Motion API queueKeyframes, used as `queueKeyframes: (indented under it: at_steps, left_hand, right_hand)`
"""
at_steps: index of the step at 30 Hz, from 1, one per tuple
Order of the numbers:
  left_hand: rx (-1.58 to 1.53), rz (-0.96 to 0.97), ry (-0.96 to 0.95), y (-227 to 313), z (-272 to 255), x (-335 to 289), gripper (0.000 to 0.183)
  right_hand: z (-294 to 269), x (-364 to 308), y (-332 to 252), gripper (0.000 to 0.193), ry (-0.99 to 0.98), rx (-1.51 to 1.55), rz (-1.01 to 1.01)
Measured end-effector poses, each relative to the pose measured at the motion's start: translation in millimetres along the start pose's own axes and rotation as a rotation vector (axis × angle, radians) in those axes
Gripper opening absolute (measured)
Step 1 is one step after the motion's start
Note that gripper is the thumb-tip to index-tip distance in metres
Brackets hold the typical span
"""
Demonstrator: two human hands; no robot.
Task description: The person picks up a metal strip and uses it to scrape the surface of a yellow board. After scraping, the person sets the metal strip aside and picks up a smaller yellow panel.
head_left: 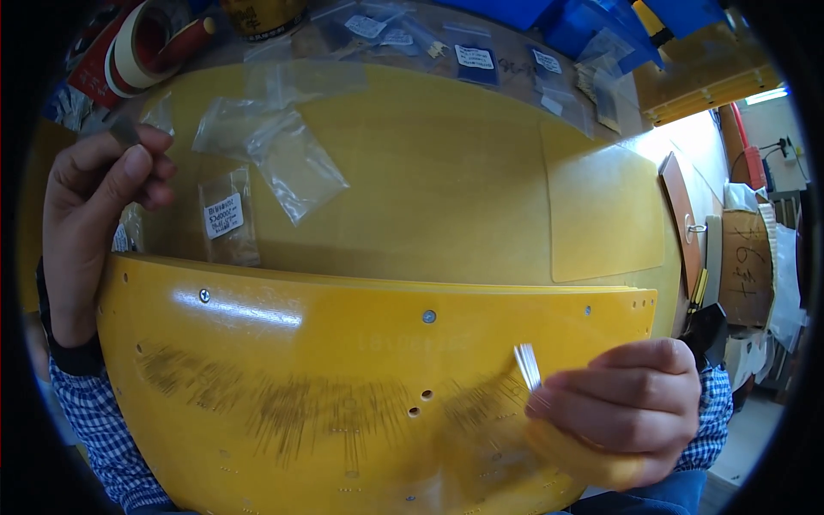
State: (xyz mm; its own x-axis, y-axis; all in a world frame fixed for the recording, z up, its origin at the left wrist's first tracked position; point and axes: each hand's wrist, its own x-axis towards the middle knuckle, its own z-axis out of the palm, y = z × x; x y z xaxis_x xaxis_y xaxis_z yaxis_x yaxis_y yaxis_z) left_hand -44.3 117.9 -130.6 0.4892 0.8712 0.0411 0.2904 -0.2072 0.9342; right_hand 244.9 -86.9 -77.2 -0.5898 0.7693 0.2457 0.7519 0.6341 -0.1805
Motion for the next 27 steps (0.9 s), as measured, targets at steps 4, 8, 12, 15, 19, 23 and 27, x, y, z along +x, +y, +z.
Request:
queueKeyframes:
  at_steps: [4, 8, 12, 15, 19, 23, 27]
  left_hand:
    - [0.049, -0.004, 0.026, 8, -4, -7, 0.016]
    - [0.037, -0.002, 0.010, 0, -3, -3, 0.017]
    - [0.065, -0.013, 0.023, 7, -4, -6, 0.017]
    - [0.059, -0.010, 0.024, 5, -3, -6, 0.017]
    - [0.036, 0.008, 0.011, 5, -2, -3, 0.017]
    - [0.047, 0.001, 0.004, 1, -2, -1, 0.017]
    - [0.085, -0.022, 0.035, 12, -8, -12, 0.017]
  right_hand:
    - [3, -7, -6, 0.008, 0.150, 0.161, 0.070]
    - [2, -9, -5, 0.006, 0.031, -0.049, -0.119]
    - [12, -8, -2, 0.007, 0.115, -0.140, -0.051]
    - [5, -6, -5, 0.008, 0.067, -0.035, -0.027]
    - [4, -8, -5, 0.009, 0.058, -0.042, -0.091]
    - [7, -3, -4, 0.008, 0.039, -0.133, 0.022]
    - [8, -10, -6, 0.008, 0.169, 0.092, -0.001]
